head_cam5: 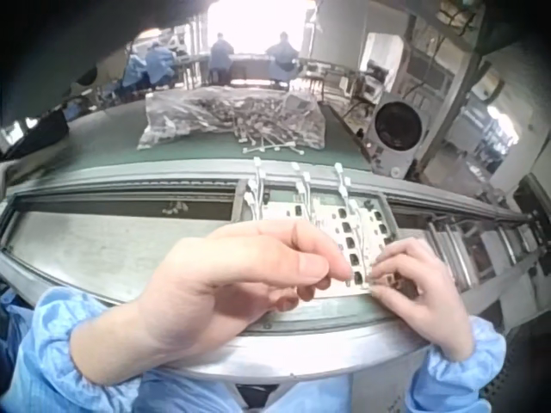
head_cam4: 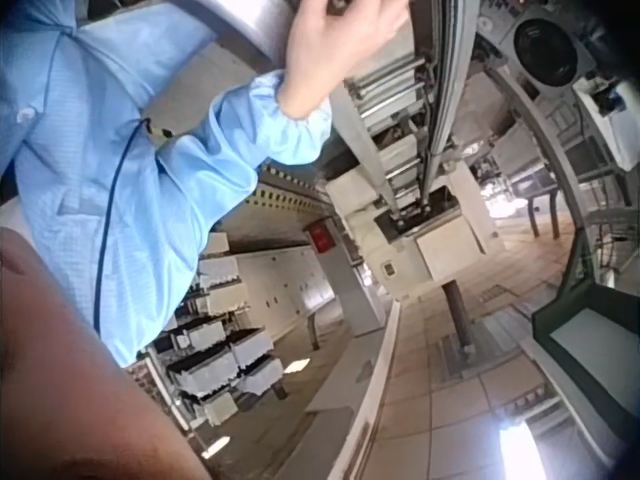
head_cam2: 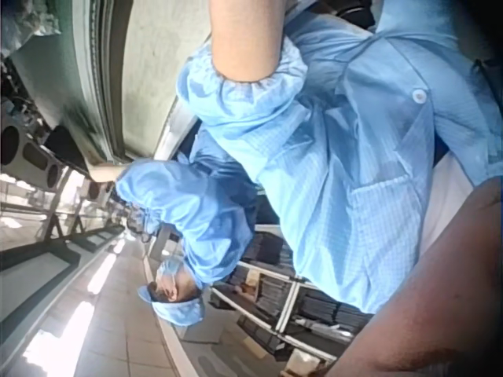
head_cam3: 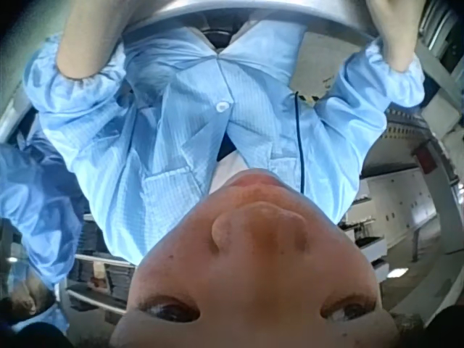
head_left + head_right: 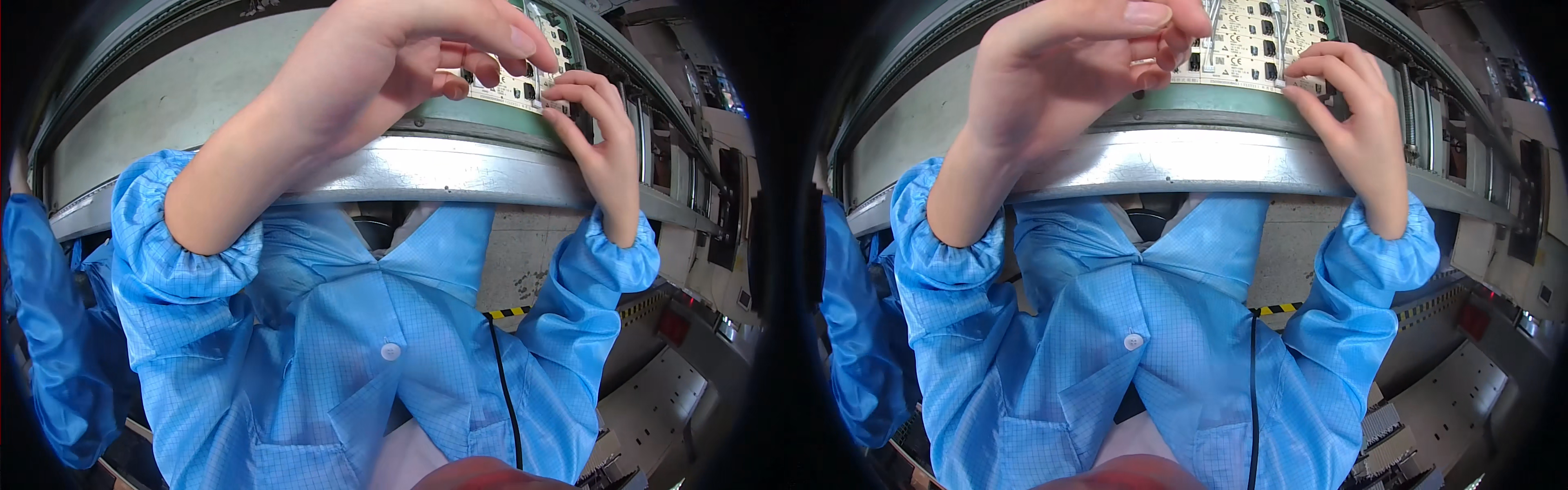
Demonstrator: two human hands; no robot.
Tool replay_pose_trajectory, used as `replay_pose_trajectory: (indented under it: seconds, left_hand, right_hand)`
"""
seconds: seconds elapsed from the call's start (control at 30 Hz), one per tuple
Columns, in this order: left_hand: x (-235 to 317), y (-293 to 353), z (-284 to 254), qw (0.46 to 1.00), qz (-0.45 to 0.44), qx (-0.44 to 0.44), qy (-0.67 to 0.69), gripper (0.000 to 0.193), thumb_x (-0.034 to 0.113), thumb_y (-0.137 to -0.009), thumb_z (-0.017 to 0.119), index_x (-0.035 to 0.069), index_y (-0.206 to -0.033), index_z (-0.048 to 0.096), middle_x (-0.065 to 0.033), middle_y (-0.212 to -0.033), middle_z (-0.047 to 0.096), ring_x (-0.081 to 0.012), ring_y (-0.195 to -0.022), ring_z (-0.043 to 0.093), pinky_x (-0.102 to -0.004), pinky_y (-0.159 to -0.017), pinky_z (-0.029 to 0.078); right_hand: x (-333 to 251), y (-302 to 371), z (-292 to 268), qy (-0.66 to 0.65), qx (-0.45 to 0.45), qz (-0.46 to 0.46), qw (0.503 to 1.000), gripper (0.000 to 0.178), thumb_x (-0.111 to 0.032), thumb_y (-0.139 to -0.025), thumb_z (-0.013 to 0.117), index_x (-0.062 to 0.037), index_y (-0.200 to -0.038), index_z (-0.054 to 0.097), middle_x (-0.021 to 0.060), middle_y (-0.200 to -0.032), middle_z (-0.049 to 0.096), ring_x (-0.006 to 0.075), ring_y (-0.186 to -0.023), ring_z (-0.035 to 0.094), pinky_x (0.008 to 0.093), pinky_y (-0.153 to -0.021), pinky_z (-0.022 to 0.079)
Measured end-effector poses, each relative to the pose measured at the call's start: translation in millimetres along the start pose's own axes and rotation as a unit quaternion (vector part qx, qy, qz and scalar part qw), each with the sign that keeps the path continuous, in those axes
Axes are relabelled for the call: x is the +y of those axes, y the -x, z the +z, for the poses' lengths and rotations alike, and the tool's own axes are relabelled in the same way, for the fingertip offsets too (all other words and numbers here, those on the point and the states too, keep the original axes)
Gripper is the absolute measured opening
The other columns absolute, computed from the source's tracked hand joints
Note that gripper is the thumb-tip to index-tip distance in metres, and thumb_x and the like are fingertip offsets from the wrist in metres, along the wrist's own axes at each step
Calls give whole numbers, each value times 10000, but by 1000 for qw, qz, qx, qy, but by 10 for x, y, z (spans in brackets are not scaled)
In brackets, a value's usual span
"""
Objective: Manually placing and adjusting electronic components onto a printed circuit board on an assembly line.
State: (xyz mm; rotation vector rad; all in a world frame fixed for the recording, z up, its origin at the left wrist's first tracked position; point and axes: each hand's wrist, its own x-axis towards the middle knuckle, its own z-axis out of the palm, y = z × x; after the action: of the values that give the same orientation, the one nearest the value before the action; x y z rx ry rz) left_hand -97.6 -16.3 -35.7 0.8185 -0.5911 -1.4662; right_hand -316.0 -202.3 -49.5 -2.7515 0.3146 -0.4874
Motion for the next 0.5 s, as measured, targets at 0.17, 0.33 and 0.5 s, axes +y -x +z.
replay_pose_trajectory:
  seconds: [0.17, 0.33, 0.5]
  left_hand:
    - [5, -14, 27, 999, 27, 18, -10, 297, 185, -925, 656, -34, -1125, 685, -55, -999, 649, -105, -885, 532, -237, -795, 396]
    - [6, -32, 14, 999, 42, 20, -18, 296, 184, -922, 654, -38, -1117, 682, -65, -990, 648, -106, -873, 531, -241, -790, 399]
    - [-62, -37, -34, 975, 66, 33, -207, 192, 168, -951, 644, 27, -1059, 715, -26, -984, 651, -99, -849, 531, -245, -774, 408]
  right_hand:
    - [45, 25, 135, 52, 31, -21, 998, 170, -54, -869, 744, -10, -1028, 707, 109, -1078, 672, 288, -1062, 624, 374, -938, 478]
    - [80, 32, 70, 34, 45, -27, 998, 118, -11, -887, 718, 20, -998, 695, 106, -993, 681, 249, -967, 645, 333, -866, 495]
    - [113, 22, 83, -34, 108, 51, 992, 93, 1, -885, 724, 33, -964, 687, 103, -948, 684, 210, -899, 639, 303, -815, 492]
